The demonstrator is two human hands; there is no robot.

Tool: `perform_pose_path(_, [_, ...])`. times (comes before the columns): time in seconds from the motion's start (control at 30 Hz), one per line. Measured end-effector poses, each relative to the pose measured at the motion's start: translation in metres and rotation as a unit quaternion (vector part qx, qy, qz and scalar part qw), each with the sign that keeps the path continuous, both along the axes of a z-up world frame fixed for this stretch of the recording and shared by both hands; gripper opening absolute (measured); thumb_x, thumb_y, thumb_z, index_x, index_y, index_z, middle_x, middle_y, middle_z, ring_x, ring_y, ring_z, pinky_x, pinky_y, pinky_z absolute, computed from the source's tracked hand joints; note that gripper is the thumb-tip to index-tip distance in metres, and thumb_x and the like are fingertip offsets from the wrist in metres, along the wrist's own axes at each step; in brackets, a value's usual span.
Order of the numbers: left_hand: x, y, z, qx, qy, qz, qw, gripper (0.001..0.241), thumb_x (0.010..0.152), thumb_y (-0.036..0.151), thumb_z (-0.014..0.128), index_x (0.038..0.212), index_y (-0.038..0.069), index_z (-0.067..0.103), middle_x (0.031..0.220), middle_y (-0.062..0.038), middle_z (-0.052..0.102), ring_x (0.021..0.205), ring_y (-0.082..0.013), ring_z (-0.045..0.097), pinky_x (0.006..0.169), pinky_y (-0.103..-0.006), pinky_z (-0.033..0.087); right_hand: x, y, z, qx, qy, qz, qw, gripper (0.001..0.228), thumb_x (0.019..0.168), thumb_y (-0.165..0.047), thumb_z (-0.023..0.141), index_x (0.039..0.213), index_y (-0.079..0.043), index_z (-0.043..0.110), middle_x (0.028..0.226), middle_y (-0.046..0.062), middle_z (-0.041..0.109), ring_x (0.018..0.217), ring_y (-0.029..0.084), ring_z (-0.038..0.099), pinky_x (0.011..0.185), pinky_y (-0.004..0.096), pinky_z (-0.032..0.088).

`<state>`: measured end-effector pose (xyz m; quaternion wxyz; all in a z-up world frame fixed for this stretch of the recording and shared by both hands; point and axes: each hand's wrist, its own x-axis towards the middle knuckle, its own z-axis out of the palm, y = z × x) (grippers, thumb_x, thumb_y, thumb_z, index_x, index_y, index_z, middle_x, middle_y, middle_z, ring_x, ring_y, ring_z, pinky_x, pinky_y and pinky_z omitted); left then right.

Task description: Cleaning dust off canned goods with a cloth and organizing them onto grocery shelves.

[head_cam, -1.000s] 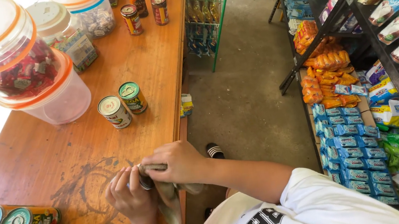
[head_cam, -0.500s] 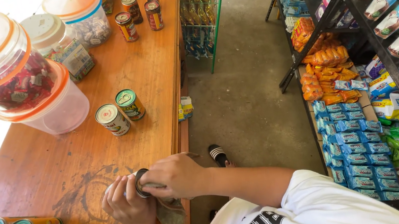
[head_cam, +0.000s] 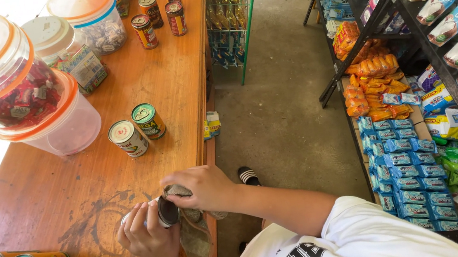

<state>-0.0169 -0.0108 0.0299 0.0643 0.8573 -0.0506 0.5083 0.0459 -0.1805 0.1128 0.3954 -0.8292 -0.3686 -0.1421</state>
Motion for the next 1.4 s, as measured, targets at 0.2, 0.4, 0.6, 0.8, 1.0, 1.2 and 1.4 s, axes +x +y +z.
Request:
perform_pose_path(0.2, [0.000, -0.001, 0.004, -0.011, 0.014, -0.009, 1.000, 0.044, 0.093, 0.028, 0.081, 0.124, 0.009, 0.057, 0.120, -0.007, 0.059, 0.112, -0.0281, 0.064, 0.101, -0.0461, 0.046, 0.001, 0.004, 0.003, 0.002, -0.203, 0.003, 0.979, 0.020, 0.084, -0.011, 0.081, 0.100, -0.005, 0.071, 0.082, 0.003, 0.066, 0.068, 0.018, 0.060, 0.064, 0.031, 0.048])
perform_pose_path(0.4, [0.002, -0.002, 0.000, -0.022, 0.027, -0.023, 0.999, 0.045, 0.090, 0.026, 0.080, 0.124, 0.010, 0.057, 0.121, -0.008, 0.059, 0.112, -0.0281, 0.065, 0.100, -0.0468, 0.046, 0.003, 0.002, 0.011, 0.021, -0.251, 0.085, 0.964, 0.022, 0.084, -0.010, 0.082, 0.100, -0.005, 0.067, 0.081, 0.005, 0.063, 0.070, 0.021, 0.057, 0.069, 0.033, 0.048])
perform_pose_path(0.6, [0.001, -0.004, 0.003, -0.039, 0.017, -0.038, 0.998, 0.039, 0.093, 0.023, 0.076, 0.124, 0.009, 0.057, 0.120, -0.009, 0.060, 0.111, -0.0299, 0.065, 0.101, -0.0474, 0.044, 0.003, -0.001, 0.003, 0.020, -0.203, 0.138, 0.969, 0.019, 0.087, -0.014, 0.079, 0.100, -0.007, 0.066, 0.084, 0.005, 0.065, 0.070, 0.022, 0.059, 0.067, 0.035, 0.047])
perform_pose_path(0.8, [-0.001, -0.007, 0.012, -0.036, 0.007, -0.048, 0.998, 0.041, 0.091, 0.019, 0.081, 0.122, 0.008, 0.057, 0.116, -0.008, 0.061, 0.108, -0.0287, 0.067, 0.099, -0.0450, 0.044, 0.011, -0.005, 0.018, -0.008, -0.268, 0.078, 0.960, 0.012, 0.091, -0.012, 0.076, 0.097, -0.007, 0.068, 0.088, 0.003, 0.067, 0.074, 0.020, 0.060, 0.072, 0.033, 0.050])
perform_pose_path(1.0, [0.000, -0.005, 0.005, -0.015, 0.030, -0.020, 0.999, 0.035, 0.093, 0.031, 0.075, 0.120, 0.012, 0.061, 0.116, -0.004, 0.062, 0.111, -0.0246, 0.065, 0.100, -0.0440, 0.043, -0.002, -0.008, 0.005, -0.104, -0.268, 0.047, 0.957, 0.010, 0.085, -0.009, 0.066, 0.083, -0.009, 0.056, 0.084, 0.005, 0.060, 0.070, 0.020, 0.055, 0.064, 0.034, 0.044])
perform_pose_path(1.2, [0.002, -0.014, 0.005, -0.045, 0.018, -0.046, 0.998, 0.044, 0.087, 0.020, 0.076, 0.124, 0.009, 0.056, 0.119, -0.008, 0.062, 0.107, -0.0294, 0.066, 0.097, -0.0461, 0.044, -0.002, -0.004, 0.028, -0.028, -0.311, 0.058, 0.948, 0.005, 0.091, -0.005, 0.070, 0.091, -0.004, 0.065, 0.087, 0.005, 0.068, 0.069, 0.018, 0.058, 0.064, 0.030, 0.047])
perform_pose_path(1.4, [0.001, -0.011, 0.007, -0.077, 0.013, -0.067, 0.995, 0.044, 0.088, 0.016, 0.078, 0.125, 0.008, 0.054, 0.119, -0.009, 0.060, 0.108, -0.0311, 0.065, 0.100, -0.0474, 0.046, -0.011, -0.004, 0.026, -0.049, -0.333, 0.093, 0.937, 0.007, 0.094, -0.008, 0.070, 0.092, -0.008, 0.064, 0.091, 0.003, 0.069, 0.075, 0.017, 0.060, 0.065, 0.030, 0.045])
